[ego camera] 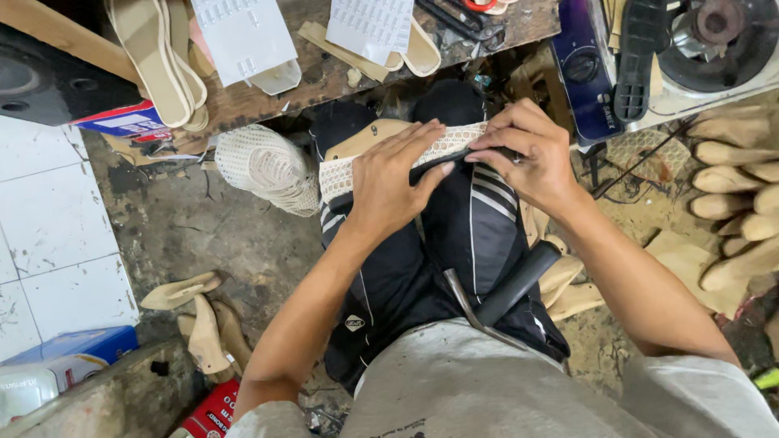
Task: The person sits on the workshop floor with a shoe upper on their lap and uses a curved metal lasting tool to press and shape the upper edge against the sole. They fit a black rubber sole onto the shoe, press the edges, and hammer the sole to secure it, then continue trimming and pressing the upper around the other shoe.
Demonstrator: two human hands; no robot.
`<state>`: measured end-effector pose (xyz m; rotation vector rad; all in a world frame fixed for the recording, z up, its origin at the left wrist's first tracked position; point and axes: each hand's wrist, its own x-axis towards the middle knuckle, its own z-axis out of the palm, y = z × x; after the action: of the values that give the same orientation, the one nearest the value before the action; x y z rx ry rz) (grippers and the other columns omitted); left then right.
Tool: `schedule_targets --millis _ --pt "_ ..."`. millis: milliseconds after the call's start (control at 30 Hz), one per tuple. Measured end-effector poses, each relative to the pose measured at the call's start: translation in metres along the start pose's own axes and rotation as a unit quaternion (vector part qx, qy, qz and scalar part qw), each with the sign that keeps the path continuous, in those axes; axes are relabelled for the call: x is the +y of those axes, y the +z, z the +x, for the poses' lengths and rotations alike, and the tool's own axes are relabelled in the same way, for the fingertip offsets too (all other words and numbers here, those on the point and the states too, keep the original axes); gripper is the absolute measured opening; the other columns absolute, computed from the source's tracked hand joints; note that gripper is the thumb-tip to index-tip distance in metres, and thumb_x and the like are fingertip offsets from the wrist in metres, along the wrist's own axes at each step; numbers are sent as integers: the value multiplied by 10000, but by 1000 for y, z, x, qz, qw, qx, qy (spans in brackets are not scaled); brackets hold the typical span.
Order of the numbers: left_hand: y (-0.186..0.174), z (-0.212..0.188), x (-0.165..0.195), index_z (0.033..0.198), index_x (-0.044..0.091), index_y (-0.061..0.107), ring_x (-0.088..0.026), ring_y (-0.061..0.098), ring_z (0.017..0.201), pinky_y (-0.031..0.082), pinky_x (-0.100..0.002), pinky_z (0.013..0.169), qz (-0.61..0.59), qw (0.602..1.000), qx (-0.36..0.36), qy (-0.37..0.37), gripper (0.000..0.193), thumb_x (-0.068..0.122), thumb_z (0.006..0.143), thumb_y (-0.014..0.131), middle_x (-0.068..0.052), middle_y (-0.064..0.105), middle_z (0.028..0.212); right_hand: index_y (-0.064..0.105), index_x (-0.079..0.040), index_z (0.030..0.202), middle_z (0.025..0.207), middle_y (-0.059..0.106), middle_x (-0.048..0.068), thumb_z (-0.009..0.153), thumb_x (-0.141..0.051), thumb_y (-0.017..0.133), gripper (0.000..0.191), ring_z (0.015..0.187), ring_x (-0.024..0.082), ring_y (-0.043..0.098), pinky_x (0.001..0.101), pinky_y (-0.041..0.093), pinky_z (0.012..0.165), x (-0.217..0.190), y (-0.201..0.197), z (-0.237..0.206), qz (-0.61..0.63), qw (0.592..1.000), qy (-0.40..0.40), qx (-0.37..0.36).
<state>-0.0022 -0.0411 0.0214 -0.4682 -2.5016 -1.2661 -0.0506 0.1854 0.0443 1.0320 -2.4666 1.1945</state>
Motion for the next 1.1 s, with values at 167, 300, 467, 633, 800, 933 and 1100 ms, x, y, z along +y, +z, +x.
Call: schedule_targets --millis 167,300,467,633,800,933,1100 --pt "6 3 -3 1209 40 724 -313 681 1231 532 -410 1045 -6 1000 14 8 386 206 882 842 -132 729 1250 799 -52 1009 960 650 103 756 -74 936 289 932 230 622 331 520 813 -6 2 4 40 998 56 6" --pt "5 0 -6 1196 56 731 -304 692 1221 538 -406 1059 -26 1000 16 6 356 199 887 834 -122 738 1245 739 19 1112 1082 710 176 690 -94 898 465 1010 312 663 386 528 892 -4 2 12 47 997 60 -32" --pt "-7 3 1 1195 52 722 -318 691 1204 529 -413 1037 -15 999 -10 -27 353 196 886 812 -133 734 1239 771 -51 1132 1131 764 138 797 -100 886 357 1045 256 742 334 569 936 7 10 15 136 980 125 -75" --pt "-12 13 5 1221 46 710 -327 687 1188 517 -429 1042 -5 998 -60 -14 368 227 910 791 -136 731 1246 749 -29 1165 1119 761 133 815 -59 832 361 1044 222 732 317 559 931 20 13 3 220 960 145 -92" --pt "-11 15 0 1238 48 709 -333 682 1197 519 -431 1068 -13 998 -62 -5 367 237 930 774 -140 725 1255 748 -27 1182 1117 769 98 847 -78 815 345 1042 160 724 298 556 943 42 25 -12 285 932 210 -79" --pt "-9 18 -4 1232 52 707 -332 691 1172 527 -441 1041 -5 997 -80 -15 359 256 943 765 -131 733 1240 735 -9 1211 1151 768 86 889 -91 785 336 1092 137 704 287 541 1007 65 33 -24 358 896 255 -69" --pt "-13 30 5 1237 33 674 -367 667 1095 498 -482 948 42 994 -103 10 526 347 834 799 -149 726 1184 743 -12 1236 1156 771 90 912 -78 777 332 1082 146 703 292 544 1006 58 29 -13 340 904 252 -62"
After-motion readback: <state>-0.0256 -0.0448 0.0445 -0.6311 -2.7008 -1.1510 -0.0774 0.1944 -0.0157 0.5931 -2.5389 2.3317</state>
